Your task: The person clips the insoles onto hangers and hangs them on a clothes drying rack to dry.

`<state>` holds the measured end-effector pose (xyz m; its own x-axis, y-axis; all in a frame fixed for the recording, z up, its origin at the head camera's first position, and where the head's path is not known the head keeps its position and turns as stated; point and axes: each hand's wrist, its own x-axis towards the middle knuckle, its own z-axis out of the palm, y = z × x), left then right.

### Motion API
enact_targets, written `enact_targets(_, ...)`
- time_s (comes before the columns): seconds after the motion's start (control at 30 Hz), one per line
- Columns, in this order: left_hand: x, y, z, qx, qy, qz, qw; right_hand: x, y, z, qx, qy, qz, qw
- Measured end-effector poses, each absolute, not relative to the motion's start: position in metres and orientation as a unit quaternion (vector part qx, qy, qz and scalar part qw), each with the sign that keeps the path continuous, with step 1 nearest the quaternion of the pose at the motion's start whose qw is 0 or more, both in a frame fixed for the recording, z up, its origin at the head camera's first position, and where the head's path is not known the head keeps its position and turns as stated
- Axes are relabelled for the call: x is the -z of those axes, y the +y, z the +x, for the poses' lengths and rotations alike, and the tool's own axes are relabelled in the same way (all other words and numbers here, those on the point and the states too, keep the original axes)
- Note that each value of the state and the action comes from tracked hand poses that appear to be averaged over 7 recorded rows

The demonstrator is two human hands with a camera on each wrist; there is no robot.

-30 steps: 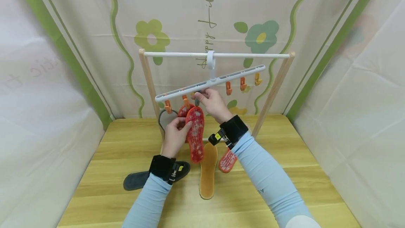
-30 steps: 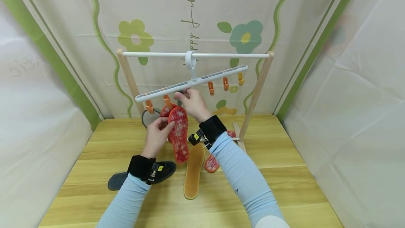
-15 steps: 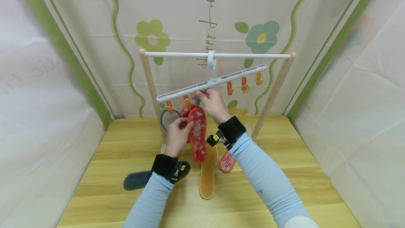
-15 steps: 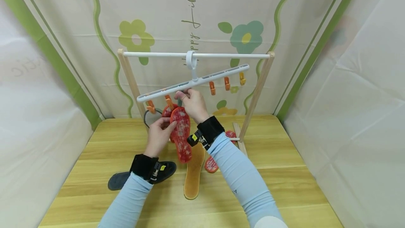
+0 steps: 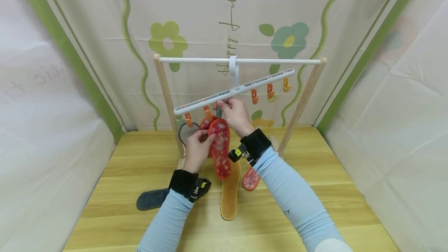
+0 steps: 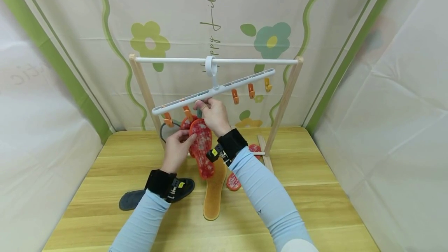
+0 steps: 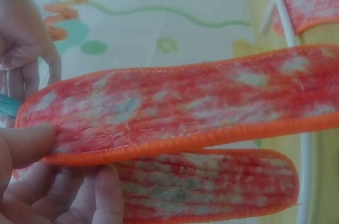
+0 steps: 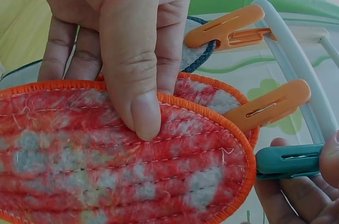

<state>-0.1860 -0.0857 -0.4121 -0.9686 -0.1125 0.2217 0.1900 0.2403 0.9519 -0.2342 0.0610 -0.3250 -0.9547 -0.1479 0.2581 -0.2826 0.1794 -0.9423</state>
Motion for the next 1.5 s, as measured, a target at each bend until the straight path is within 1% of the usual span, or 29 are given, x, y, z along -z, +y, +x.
enact_targets(0.23, 0.412, -0.086, -0.188, 0.611, -0.781, -0.028, 0.127, 0.326, 0.06, -0.236, -0.62, -0.767, 0.147, 0.069)
enact_targets(0.47, 0.406, -0.08, -0.189, 0.605, -0.781, -0.031, 0.15, 0.296, 0.055, -0.208, -0.62, -0.771, 0.133, 0.062)
enact_targets(0.57, 0.404, -0.078, -0.189, 0.614, -0.773, -0.036, 0.156, 0.296, 0.054, -0.208, -0.623, -0.768, 0.132, 0.061)
enact_targets(0.8, 0.403, -0.076, -0.191, 0.628, -0.759, -0.036, 0.166, 0.321, 0.057, -0.233, -0.644, -0.752, 0.133, 0.057)
enact_targets(1.0, 0.401, -0.074, -0.192, 0.63, -0.755, -0.039, 0.177, 0.324, 0.057, -0.234, -0.641, -0.755, 0.131, 0.056)
enact_targets(1.3, 0.401, -0.075, -0.194, 0.628, -0.758, -0.038, 0.169, 0.325, 0.059, -0.234, -0.656, -0.741, 0.139, 0.04)
enact_targets(1.5, 0.402, -0.076, -0.195, 0.617, -0.772, -0.036, 0.152, 0.326, 0.061, -0.235, -0.653, -0.743, 0.147, 0.03)
